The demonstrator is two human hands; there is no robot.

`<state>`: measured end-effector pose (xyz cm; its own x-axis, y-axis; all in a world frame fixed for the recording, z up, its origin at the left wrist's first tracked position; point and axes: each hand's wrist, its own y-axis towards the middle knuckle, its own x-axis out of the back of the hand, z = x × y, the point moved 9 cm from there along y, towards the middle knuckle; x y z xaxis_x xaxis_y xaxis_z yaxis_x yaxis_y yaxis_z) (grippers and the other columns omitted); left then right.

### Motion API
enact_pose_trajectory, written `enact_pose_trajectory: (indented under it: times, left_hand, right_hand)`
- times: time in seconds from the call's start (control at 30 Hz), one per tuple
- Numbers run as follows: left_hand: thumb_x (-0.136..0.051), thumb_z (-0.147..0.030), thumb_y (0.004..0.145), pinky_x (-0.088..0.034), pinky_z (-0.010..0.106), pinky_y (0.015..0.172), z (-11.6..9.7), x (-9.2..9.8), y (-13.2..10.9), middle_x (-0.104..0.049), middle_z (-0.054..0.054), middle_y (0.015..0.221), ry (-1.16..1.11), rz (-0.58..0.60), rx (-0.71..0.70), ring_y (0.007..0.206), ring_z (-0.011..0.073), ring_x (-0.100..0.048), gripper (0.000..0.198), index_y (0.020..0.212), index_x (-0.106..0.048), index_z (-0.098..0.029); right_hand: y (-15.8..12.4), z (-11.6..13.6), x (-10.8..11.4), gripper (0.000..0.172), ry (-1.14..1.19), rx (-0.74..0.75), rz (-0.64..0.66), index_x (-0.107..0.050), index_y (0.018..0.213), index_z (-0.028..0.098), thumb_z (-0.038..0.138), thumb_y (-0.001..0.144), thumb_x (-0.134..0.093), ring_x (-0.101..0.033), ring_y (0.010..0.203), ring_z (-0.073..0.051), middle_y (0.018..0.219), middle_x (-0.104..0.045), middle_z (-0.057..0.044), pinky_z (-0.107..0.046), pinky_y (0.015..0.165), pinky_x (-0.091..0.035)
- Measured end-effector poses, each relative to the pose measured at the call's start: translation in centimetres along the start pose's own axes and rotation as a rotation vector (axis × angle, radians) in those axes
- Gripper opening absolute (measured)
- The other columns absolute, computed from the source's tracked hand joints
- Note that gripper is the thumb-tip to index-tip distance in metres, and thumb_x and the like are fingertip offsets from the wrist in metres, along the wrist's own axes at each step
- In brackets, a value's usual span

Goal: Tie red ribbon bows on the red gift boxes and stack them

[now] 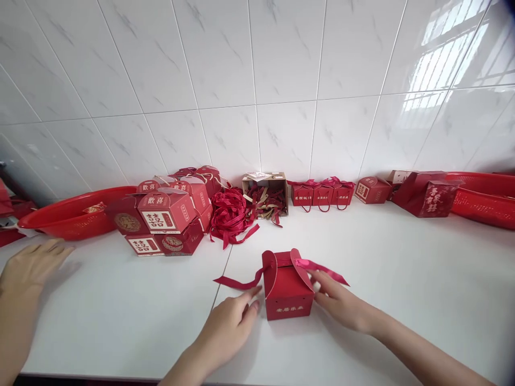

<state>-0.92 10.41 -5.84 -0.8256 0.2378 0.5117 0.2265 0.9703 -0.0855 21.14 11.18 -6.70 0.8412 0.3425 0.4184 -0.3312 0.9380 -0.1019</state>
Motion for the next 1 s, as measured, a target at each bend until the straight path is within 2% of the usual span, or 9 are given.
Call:
enact_pose_trajectory:
  times: [0.17,0.27,0.33,0.43,0.57,0.7,0.77,0.87,1.0]
  left_hand:
    - [-0.060,-0.042,0.081,-0.039,0.024,0.053,2.6,1.6,2.3,-0.060,0.000,0.080,-0.704,-0.234,0.161,0.060,0.0134,-0.054,0.033,0.109,-0.059,-0.024]
    - [-0.051,-0.036,0.090,-0.045,0.022,0.056,2.4,3.5,2.9,-0.062,0.002,0.093,-1.137,-0.398,0.168,0.069,0.0117,-0.059,0.023,0.105,-0.060,-0.021]
    - [-0.046,-0.024,0.093,-0.042,0.018,0.050,1.9,5.0,3.0,-0.062,0.003,0.094,-1.269,-0.485,0.139,0.067,0.0085,-0.058,0.021,0.103,-0.063,-0.018]
    - [-0.043,-0.014,0.093,-0.038,0.016,0.044,0.0,7.4,2.7,-0.061,0.003,0.093,-1.266,-0.535,-0.003,0.061,0.0051,-0.053,0.027,0.104,-0.067,-0.016]
    - [-0.052,-0.027,0.091,-0.043,0.016,0.051,-2.9,9.9,2.1,-0.062,0.002,0.098,-1.098,-0.542,-0.150,0.072,0.0076,-0.054,0.023,0.102,-0.071,-0.020]
    - [-0.073,-0.035,0.076,-0.041,0.018,0.054,-7.4,11.7,1.7,-0.063,0.001,0.092,-0.855,-0.556,-0.334,0.076,0.0100,-0.051,0.024,0.095,-0.074,-0.021]
    - [-0.076,-0.036,0.072,-0.039,0.019,0.053,-9.9,12.0,1.9,-0.063,0.001,0.084,-0.764,-0.548,-0.404,0.070,0.0094,-0.050,0.027,0.095,-0.075,-0.020]
    - [-0.072,-0.041,0.075,-0.038,0.021,0.054,-13.4,11.5,2.7,-0.062,0.000,0.074,-0.666,-0.490,-0.469,0.063,0.0089,-0.049,0.029,0.094,-0.075,-0.019]
    - [-0.071,-0.043,0.077,-0.044,0.023,0.064,-17.5,9.6,3.9,-0.063,0.000,0.073,-0.615,-0.361,-0.567,0.071,0.0119,-0.056,0.029,0.093,-0.074,-0.019]
  right_hand:
    - [1.7,-2.7,2.1,0.031,0.845,-0.100,-0.265,-0.062,0.106,0.030,0.050,0.084,-0.054,-0.057,0.110,-0.023,0.113,-0.063,-0.004,-0.036,0.084,-0.050]
    - [1.7,-3.2,4.6,0.028,1.039,-0.075,-0.447,-0.063,0.102,0.031,0.051,0.083,-0.057,-0.056,0.110,-0.019,0.113,-0.063,-0.001,-0.030,0.082,-0.051]
    - [1.3,-2.8,6.5,0.025,1.034,-0.009,-0.546,-0.065,0.097,0.029,0.049,0.082,-0.061,-0.058,0.100,-0.017,0.105,-0.064,-0.001,-0.027,0.076,-0.051]
    - [0.7,-1.2,8.8,0.023,0.969,0.096,-0.614,-0.069,0.094,0.027,0.045,0.078,-0.067,-0.055,0.079,-0.015,0.095,-0.062,-0.002,-0.025,0.064,-0.050]
    - [-0.1,1.9,11.0,0.023,0.868,0.219,-0.649,-0.073,0.090,0.025,0.043,0.075,-0.072,-0.045,0.063,-0.011,0.091,-0.059,-0.003,-0.026,0.058,-0.046]
    - [-0.6,5.8,12.3,0.028,0.755,0.318,-0.636,-0.072,0.097,0.025,0.041,0.074,-0.074,-0.042,0.061,-0.010,0.079,-0.055,0.000,-0.026,0.059,-0.043]
    - [-0.8,8.2,12.7,0.025,0.654,0.390,-0.638,-0.072,0.095,0.026,0.041,0.076,-0.072,-0.044,0.061,-0.011,0.076,-0.056,0.000,-0.027,0.059,-0.041]
    - [-0.7,11.9,12.7,0.020,0.498,0.508,-0.637,-0.069,0.073,0.023,0.041,0.079,-0.068,-0.049,0.068,-0.014,0.072,-0.058,0.000,-0.028,0.062,-0.040]
    - [1.0,15.6,11.4,0.027,0.490,0.583,-0.501,-0.065,0.064,0.019,0.042,0.078,-0.069,-0.056,0.077,-0.015,0.073,-0.063,-0.001,-0.029,0.070,-0.043]
